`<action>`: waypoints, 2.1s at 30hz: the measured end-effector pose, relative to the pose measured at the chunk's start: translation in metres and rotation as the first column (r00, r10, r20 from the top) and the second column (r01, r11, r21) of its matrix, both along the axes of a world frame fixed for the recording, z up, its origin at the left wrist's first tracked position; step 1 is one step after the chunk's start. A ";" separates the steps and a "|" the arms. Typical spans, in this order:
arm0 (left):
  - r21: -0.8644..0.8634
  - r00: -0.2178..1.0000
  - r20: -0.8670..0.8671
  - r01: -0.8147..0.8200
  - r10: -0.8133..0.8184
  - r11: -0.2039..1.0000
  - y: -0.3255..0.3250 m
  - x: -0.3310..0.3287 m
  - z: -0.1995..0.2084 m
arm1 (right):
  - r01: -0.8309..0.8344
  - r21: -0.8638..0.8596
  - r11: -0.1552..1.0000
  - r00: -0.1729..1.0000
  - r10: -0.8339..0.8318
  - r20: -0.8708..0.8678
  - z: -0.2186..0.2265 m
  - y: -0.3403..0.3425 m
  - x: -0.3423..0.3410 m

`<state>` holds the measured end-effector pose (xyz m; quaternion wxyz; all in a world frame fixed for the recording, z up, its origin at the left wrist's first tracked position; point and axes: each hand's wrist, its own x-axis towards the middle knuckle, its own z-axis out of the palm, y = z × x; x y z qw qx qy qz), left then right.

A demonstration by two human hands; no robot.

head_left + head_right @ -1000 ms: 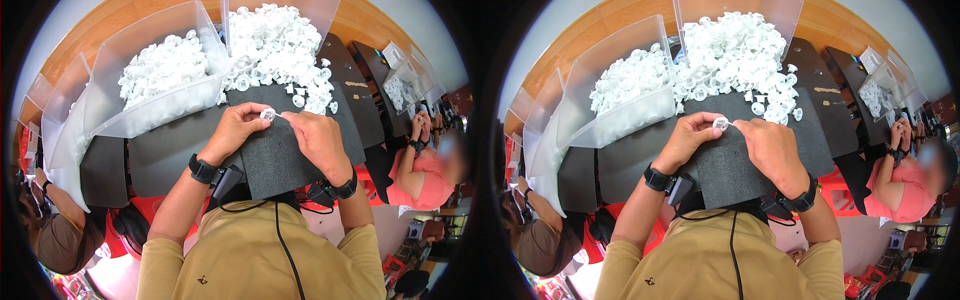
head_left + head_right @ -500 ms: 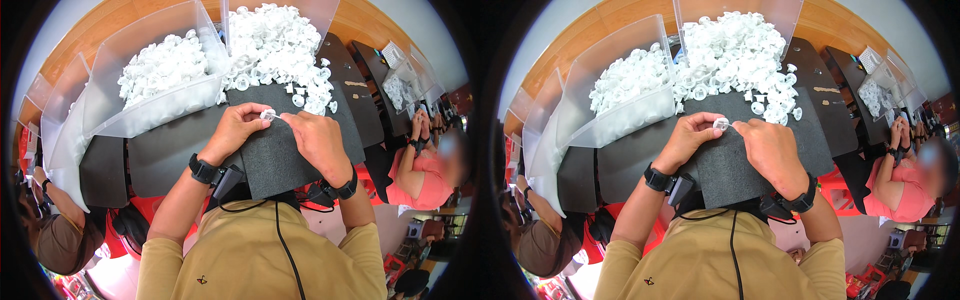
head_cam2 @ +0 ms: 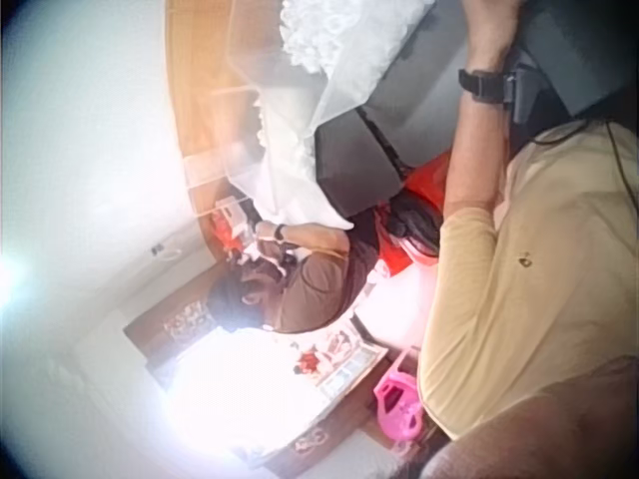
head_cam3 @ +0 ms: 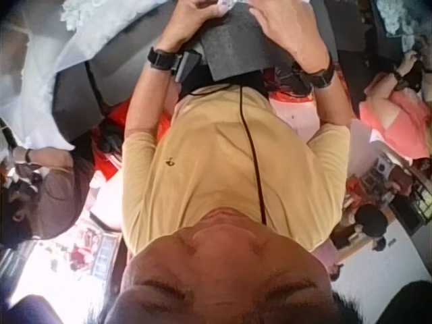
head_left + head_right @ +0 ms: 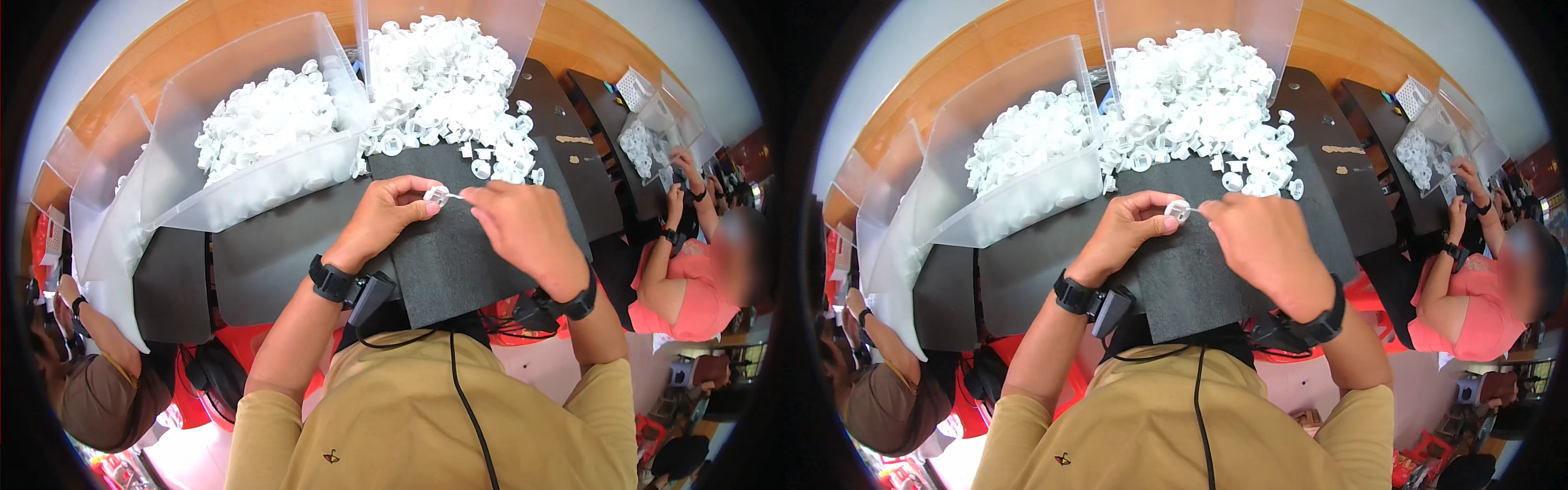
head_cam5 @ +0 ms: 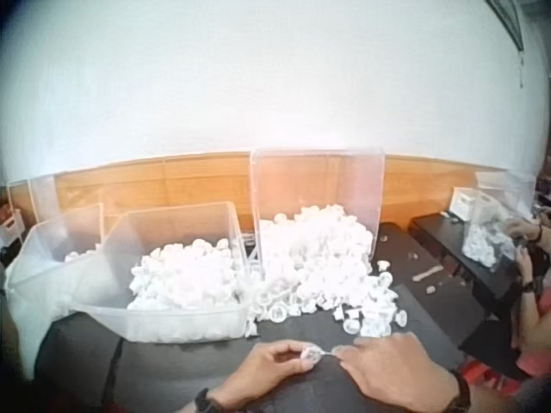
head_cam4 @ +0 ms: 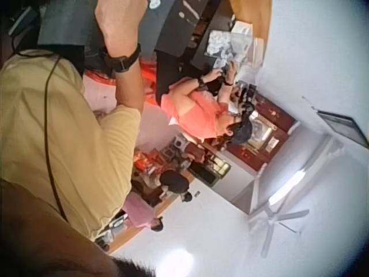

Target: Assembling small white plastic components by hand on a workstation.

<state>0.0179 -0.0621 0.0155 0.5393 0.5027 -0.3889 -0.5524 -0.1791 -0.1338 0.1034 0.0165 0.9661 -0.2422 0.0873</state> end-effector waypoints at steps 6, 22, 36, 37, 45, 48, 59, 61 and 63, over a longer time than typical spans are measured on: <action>-0.084 0.994 -0.041 0.097 -0.101 0.992 -0.003 0.002 -0.001 | -0.127 0.466 0.876 0.908 -0.086 0.409 -0.022 -0.014 0.013; -0.105 0.988 -0.136 -0.086 0.072 0.991 -0.003 -0.001 -0.007 | -0.097 0.479 0.873 0.788 -0.227 0.572 -0.066 -0.019 0.017; -0.102 0.996 -0.080 -0.053 0.045 0.993 -0.005 -0.001 -0.010 | 0.062 0.008 0.998 0.972 -0.062 0.226 -0.034 0.017 0.002; -0.103 0.995 -0.084 -0.053 0.045 0.993 -0.004 -0.001 -0.010 | 0.068 -0.013 0.998 0.974 -0.063 0.216 -0.033 0.017 0.003; -0.095 0.995 -0.090 -0.050 0.041 0.994 -0.003 0.000 -0.009 | 0.062 -0.100 0.993 0.983 -0.044 0.177 -0.033 0.017 0.007; -0.093 0.995 -0.087 -0.053 0.045 0.994 -0.003 0.000 -0.008 | 0.054 -0.139 0.989 0.985 -0.030 0.169 -0.033 0.018 0.008; -0.117 0.994 0.068 -0.082 0.090 0.990 -0.002 -0.005 -0.011 | -0.114 -0.318 0.941 0.993 0.120 0.000 -0.030 0.022 0.013; -0.121 0.995 0.036 -0.083 0.088 0.989 -0.002 -0.006 -0.011 | -0.088 -0.231 0.969 0.996 0.084 -0.030 -0.025 0.017 0.014; -0.122 0.996 -0.001 -0.090 0.091 0.988 -0.002 -0.004 -0.012 | -0.075 -0.216 0.974 0.996 0.083 0.028 -0.020 0.012 0.013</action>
